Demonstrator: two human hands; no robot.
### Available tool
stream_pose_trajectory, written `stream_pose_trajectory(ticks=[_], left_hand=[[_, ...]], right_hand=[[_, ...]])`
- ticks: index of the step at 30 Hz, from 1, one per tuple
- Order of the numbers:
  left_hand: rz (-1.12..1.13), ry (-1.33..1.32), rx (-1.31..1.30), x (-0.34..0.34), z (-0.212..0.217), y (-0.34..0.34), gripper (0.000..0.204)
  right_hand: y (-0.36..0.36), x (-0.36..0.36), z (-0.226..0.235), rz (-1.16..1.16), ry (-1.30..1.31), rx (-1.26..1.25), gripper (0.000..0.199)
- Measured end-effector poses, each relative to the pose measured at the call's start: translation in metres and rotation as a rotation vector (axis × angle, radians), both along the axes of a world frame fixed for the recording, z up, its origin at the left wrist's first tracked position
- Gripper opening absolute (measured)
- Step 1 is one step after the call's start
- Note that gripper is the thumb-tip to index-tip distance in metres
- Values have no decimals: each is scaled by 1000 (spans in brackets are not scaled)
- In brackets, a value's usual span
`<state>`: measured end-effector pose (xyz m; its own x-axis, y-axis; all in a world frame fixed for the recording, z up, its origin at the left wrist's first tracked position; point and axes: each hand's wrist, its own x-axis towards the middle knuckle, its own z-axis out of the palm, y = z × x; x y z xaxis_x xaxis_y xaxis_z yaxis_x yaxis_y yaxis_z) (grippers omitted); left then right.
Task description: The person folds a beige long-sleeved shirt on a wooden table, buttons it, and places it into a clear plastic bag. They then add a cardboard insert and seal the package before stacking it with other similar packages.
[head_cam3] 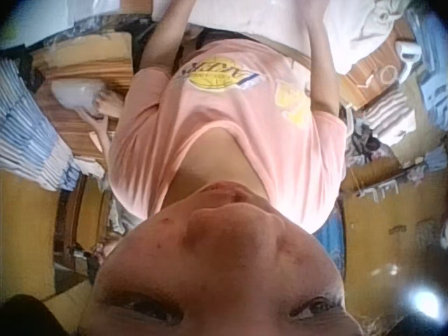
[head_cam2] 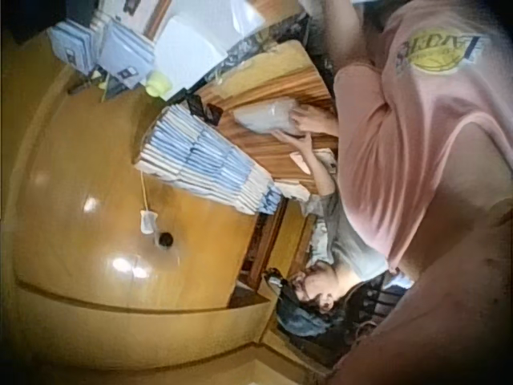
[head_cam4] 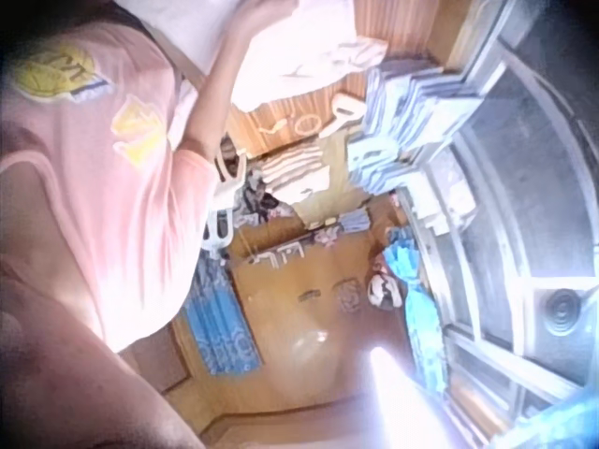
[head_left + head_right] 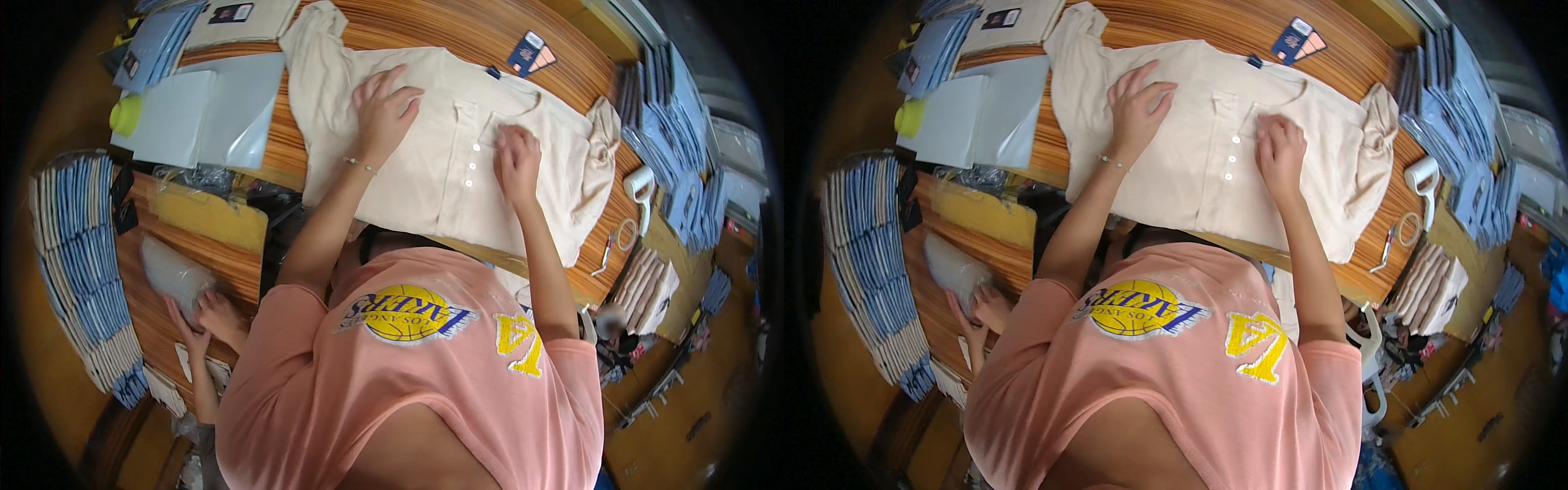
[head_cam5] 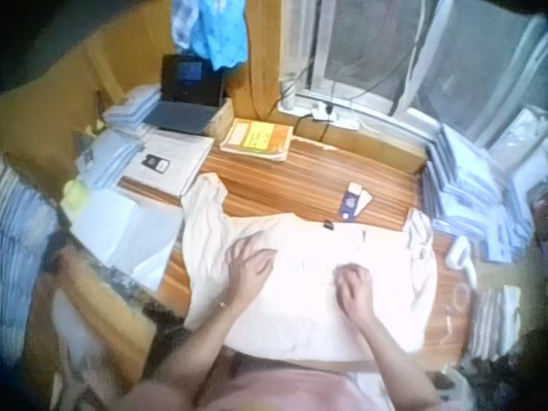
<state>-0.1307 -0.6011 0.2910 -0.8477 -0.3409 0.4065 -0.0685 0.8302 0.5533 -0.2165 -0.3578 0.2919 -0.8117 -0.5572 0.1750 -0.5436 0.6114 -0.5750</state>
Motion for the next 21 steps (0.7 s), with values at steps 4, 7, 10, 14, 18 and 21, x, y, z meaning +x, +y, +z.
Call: stream_pose_trajectory(ticks=[4, 7, 10, 14, 18, 21], left_hand=[[-243, -66, 46, -39, -5, 31, 13], [-234, -177, -46, -58, -8, 42, 13], [-248, -328, 36, -70, -5, 39, 12], [-260, -377, 99, -81, 3, 43, 11], [-219, -384, 108, -85, -1, 47, 11], [-200, -409, 145, -86, -6, 47, 10]], right_hand=[[-20, -34, -2, -61, 66, -53, 16], [-25, -45, -4, -32, -64, 10, 14], [-27, -55, -2, -9, -209, 34, 11], [-33, -68, 0, 46, -279, 78, 12], [-42, -76, -5, 94, -272, 135, 13], [-43, -78, -7, 109, -275, 126, 14]])
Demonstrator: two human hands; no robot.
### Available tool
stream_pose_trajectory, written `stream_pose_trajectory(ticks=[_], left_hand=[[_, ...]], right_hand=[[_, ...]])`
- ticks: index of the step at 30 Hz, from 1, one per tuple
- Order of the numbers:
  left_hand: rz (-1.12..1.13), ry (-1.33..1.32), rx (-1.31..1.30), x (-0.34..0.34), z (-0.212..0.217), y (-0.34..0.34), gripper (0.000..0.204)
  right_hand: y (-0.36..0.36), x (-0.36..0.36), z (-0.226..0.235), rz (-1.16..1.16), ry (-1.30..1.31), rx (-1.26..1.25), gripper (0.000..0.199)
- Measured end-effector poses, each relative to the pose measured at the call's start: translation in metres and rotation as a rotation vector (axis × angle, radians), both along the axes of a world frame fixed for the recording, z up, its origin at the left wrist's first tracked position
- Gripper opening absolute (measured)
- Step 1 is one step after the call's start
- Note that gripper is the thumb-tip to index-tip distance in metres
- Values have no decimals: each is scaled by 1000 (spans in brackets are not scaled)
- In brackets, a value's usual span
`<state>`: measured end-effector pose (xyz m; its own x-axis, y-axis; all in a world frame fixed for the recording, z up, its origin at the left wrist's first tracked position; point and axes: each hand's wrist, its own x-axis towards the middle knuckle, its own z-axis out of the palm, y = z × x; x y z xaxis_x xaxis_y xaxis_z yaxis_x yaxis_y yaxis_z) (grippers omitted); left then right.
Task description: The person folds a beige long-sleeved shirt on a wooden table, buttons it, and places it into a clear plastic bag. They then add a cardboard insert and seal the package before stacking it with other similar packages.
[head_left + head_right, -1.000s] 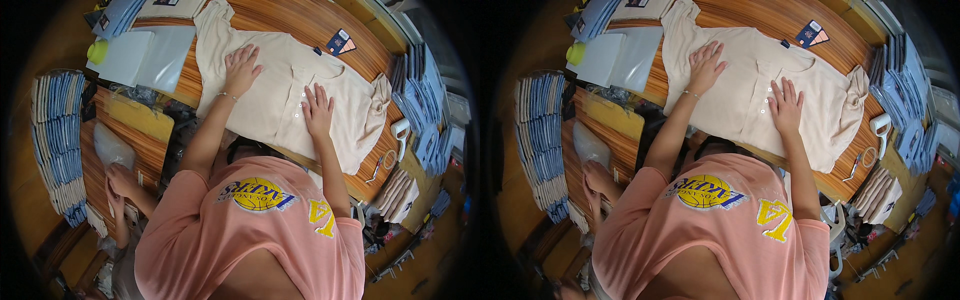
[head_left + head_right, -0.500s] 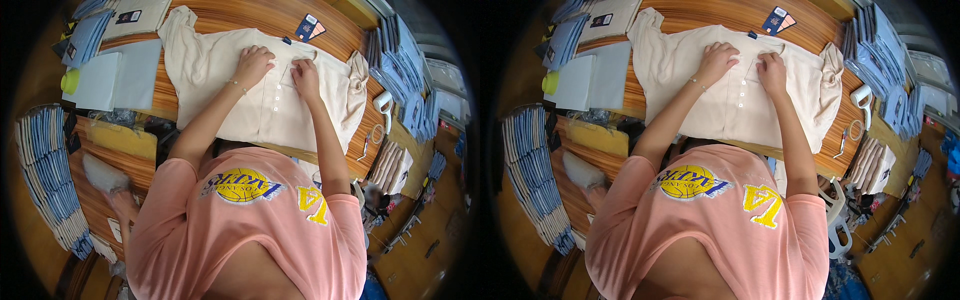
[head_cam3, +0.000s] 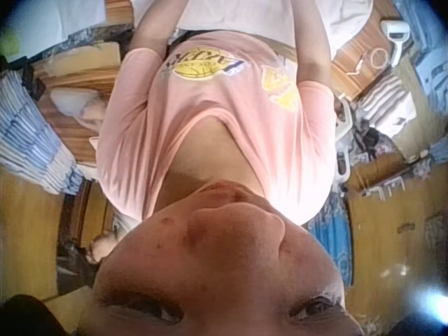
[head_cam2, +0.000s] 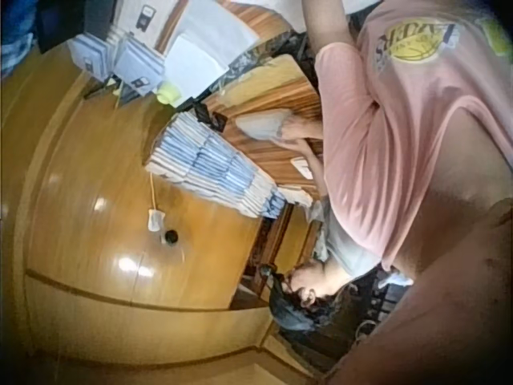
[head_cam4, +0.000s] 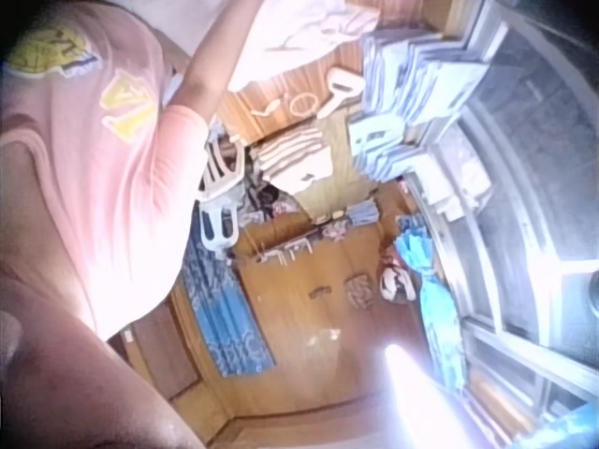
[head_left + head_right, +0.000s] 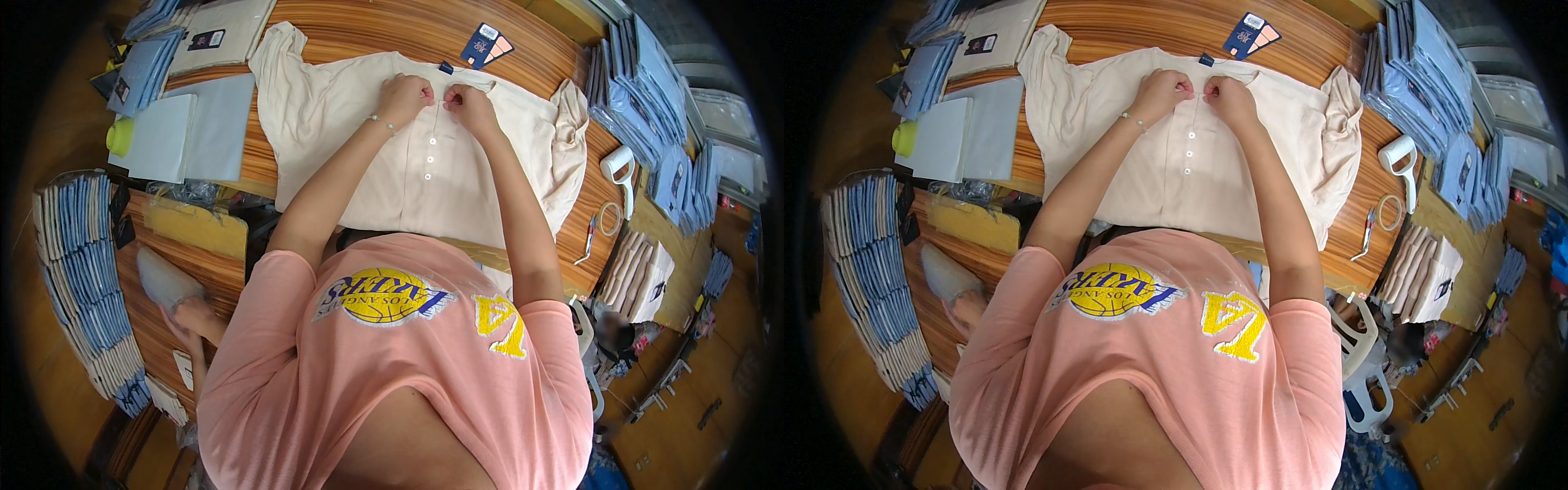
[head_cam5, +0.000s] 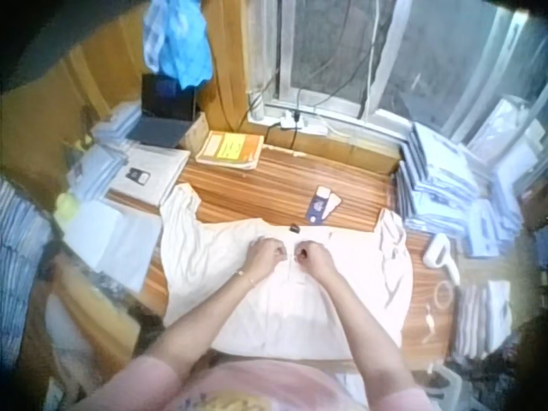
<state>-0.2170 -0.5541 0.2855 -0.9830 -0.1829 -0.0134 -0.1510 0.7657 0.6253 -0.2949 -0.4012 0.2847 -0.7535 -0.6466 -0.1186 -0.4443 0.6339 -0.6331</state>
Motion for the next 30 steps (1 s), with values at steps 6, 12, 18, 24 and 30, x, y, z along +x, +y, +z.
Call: stream_pose_trajectory(ticks=[6, 12, 18, 24, 30], left_hand=[[3, -138, 16, -4, 9, 4, 14], [178, 299, -100, 26, 19, -86, 23], [97, -62, -322, 69, 29, -152, 27], [202, -23, -229, 73, 64, -150, 25], [281, 150, 22, 80, 106, -154, 17]], right_hand=[[2, -6, 0, 27, -17, 3, 17], [94, -39, -3, -335, 229, -176, 24], [164, -48, 25, -198, 288, 281, 28], [212, -58, 44, -172, 146, 391, 27], [238, -18, 93, -314, 478, -131, 17]])
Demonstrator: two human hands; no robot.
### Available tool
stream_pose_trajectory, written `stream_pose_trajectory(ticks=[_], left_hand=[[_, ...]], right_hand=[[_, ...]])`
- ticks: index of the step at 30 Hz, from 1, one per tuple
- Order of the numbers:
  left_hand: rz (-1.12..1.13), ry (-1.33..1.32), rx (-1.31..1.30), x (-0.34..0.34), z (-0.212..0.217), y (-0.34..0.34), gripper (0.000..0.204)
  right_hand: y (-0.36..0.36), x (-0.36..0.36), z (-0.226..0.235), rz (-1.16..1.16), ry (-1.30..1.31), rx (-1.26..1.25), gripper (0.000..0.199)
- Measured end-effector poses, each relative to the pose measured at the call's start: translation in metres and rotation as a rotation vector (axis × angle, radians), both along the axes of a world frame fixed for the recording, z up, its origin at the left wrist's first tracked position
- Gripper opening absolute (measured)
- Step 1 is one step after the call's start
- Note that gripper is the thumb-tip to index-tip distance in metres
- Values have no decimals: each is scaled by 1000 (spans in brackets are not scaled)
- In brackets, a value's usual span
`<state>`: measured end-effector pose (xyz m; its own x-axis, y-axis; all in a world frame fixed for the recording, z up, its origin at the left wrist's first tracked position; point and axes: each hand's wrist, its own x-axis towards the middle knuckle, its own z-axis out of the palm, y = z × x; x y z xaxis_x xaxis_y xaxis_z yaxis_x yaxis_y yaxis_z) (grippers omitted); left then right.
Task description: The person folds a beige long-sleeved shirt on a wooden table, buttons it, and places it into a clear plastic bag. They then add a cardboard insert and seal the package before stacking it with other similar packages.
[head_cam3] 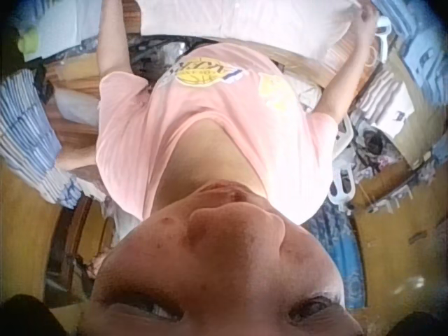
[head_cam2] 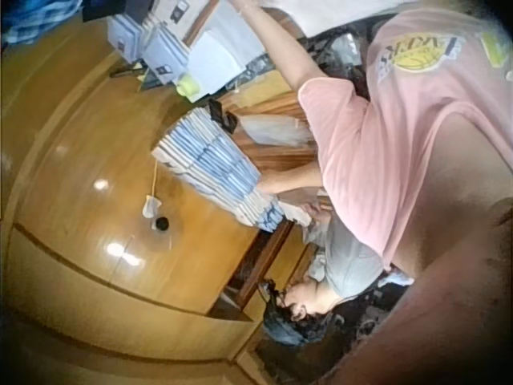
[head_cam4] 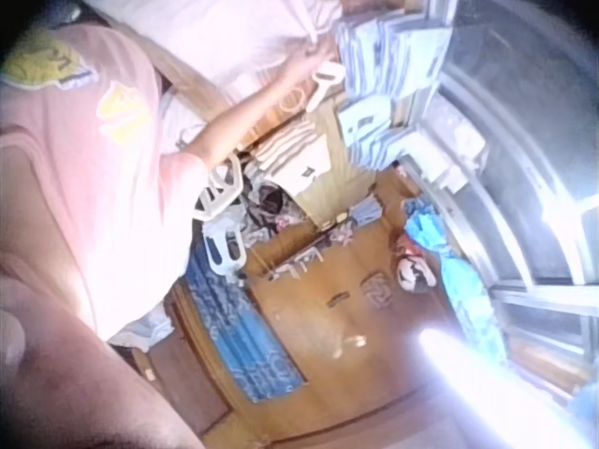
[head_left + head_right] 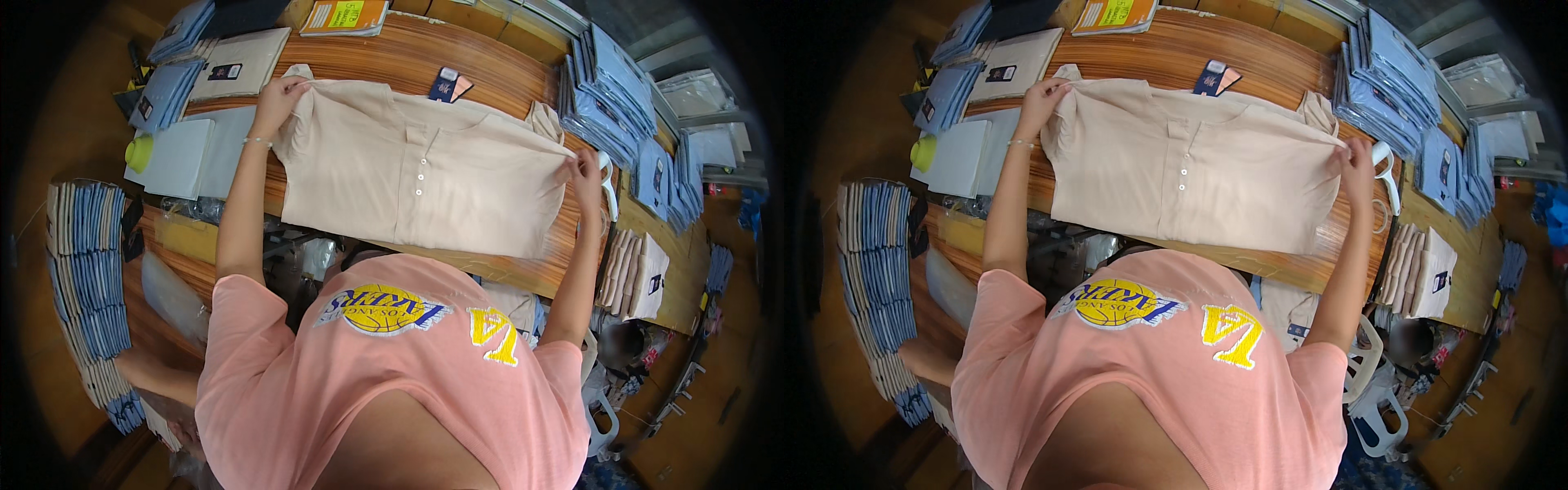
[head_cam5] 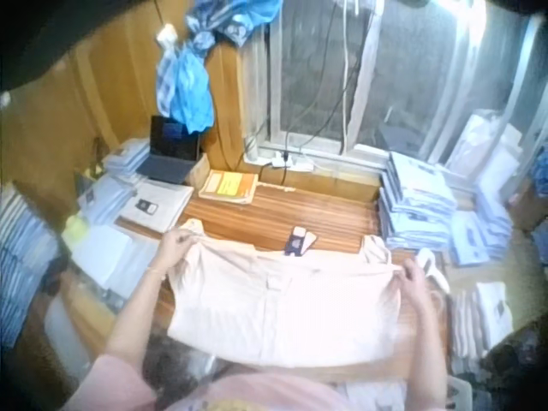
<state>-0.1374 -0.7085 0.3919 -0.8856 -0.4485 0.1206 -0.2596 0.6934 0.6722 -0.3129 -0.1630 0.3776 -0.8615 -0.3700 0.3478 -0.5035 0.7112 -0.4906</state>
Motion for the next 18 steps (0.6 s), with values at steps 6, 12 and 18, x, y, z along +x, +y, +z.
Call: stream_pose_trajectory(ticks=[6, 12, 18], left_hand=[[-386, -29, 315, -12, 62, -2, 17], [-490, 215, 243, -37, 120, 1, 20], [-514, 540, 203, -192, 136, 79, 18]], right_hand=[[24, 52, 79, 13, -372, -728, 12], [50, 113, 156, 13, -220, -837, 12], [123, 53, 182, -375, 288, -291, 14]])
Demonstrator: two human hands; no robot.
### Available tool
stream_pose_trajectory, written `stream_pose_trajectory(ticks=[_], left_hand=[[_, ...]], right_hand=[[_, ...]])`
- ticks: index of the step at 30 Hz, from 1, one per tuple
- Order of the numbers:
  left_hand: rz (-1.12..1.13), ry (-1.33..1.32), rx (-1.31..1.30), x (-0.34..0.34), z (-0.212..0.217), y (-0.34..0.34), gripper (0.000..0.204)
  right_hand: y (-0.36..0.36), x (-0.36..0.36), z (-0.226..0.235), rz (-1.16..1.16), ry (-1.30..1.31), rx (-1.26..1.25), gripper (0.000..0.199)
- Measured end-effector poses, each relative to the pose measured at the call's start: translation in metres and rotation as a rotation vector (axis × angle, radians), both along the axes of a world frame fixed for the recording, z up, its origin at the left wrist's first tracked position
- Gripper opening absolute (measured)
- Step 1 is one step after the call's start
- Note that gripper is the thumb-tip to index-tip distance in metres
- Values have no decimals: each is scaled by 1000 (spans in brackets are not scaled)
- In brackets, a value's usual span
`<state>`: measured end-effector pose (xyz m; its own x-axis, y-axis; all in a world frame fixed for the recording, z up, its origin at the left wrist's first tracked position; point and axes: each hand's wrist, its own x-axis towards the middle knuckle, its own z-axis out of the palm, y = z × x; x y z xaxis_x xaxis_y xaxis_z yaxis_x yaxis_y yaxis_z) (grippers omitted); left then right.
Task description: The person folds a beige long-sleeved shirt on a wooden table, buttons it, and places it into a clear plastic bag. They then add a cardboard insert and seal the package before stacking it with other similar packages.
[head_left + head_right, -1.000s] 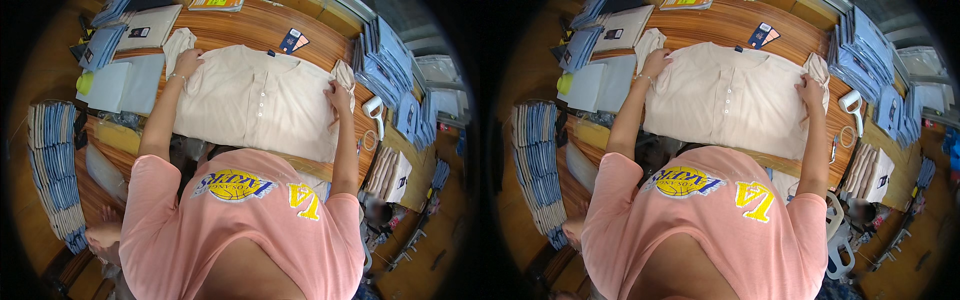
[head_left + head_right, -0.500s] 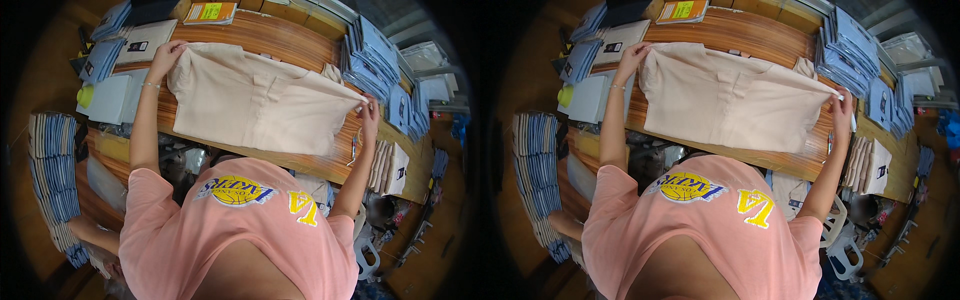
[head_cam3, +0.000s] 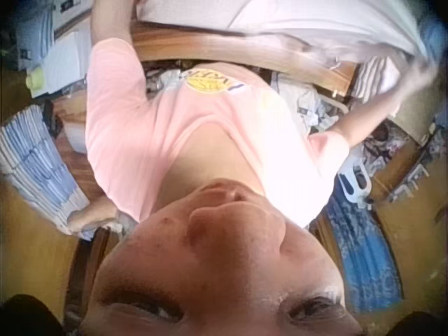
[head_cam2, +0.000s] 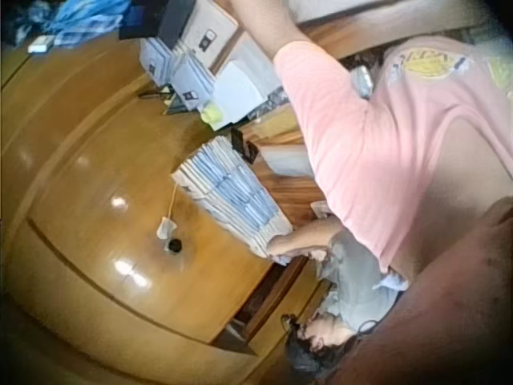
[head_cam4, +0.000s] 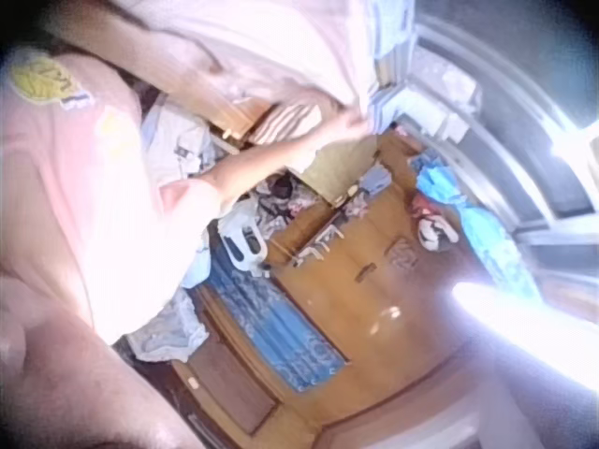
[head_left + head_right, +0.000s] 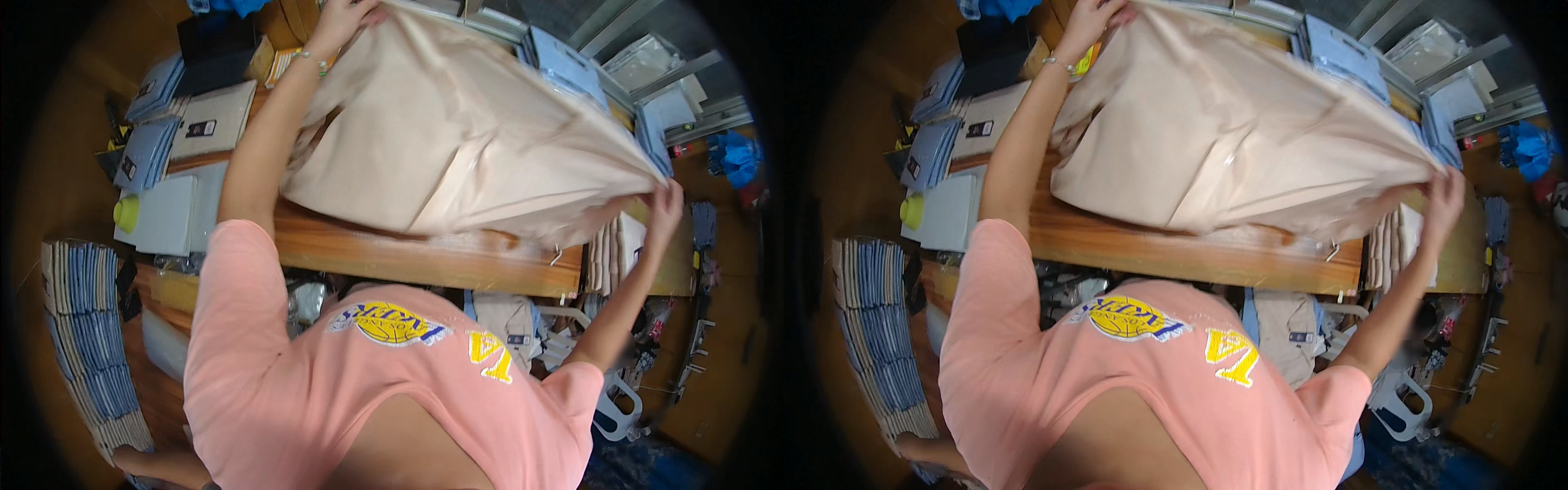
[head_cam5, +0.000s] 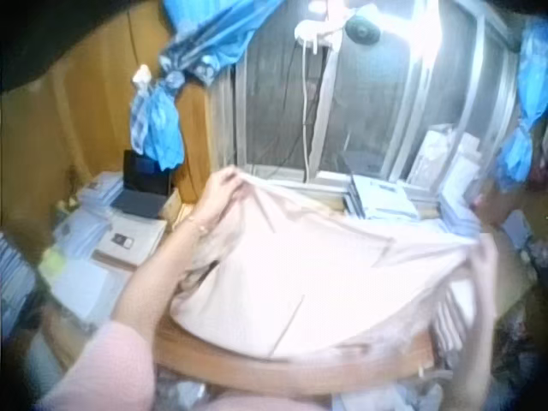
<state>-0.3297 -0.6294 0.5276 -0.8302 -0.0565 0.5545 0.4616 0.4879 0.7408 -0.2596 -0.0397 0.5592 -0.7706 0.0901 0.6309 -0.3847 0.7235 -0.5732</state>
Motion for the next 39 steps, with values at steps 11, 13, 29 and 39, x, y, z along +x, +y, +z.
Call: stream_pose_trajectory(ticks=[11, 13, 29, 39], left_hand=[[-42, -200, 718, 24, -81, -118, 19], [282, -361, 647, 27, -112, -137, 27], [780, -539, -574, 299, -248, -8, 54], [632, -675, -718, 326, -243, 19, 66]], right_hand=[[-175, 146, 16, 268, -609, -394, 26], [-243, 163, -47, 683, -929, -455, 35], [-182, 78, -287, 247, -532, 701, 62], [-129, 105, -254, 225, -553, 616, 61]])
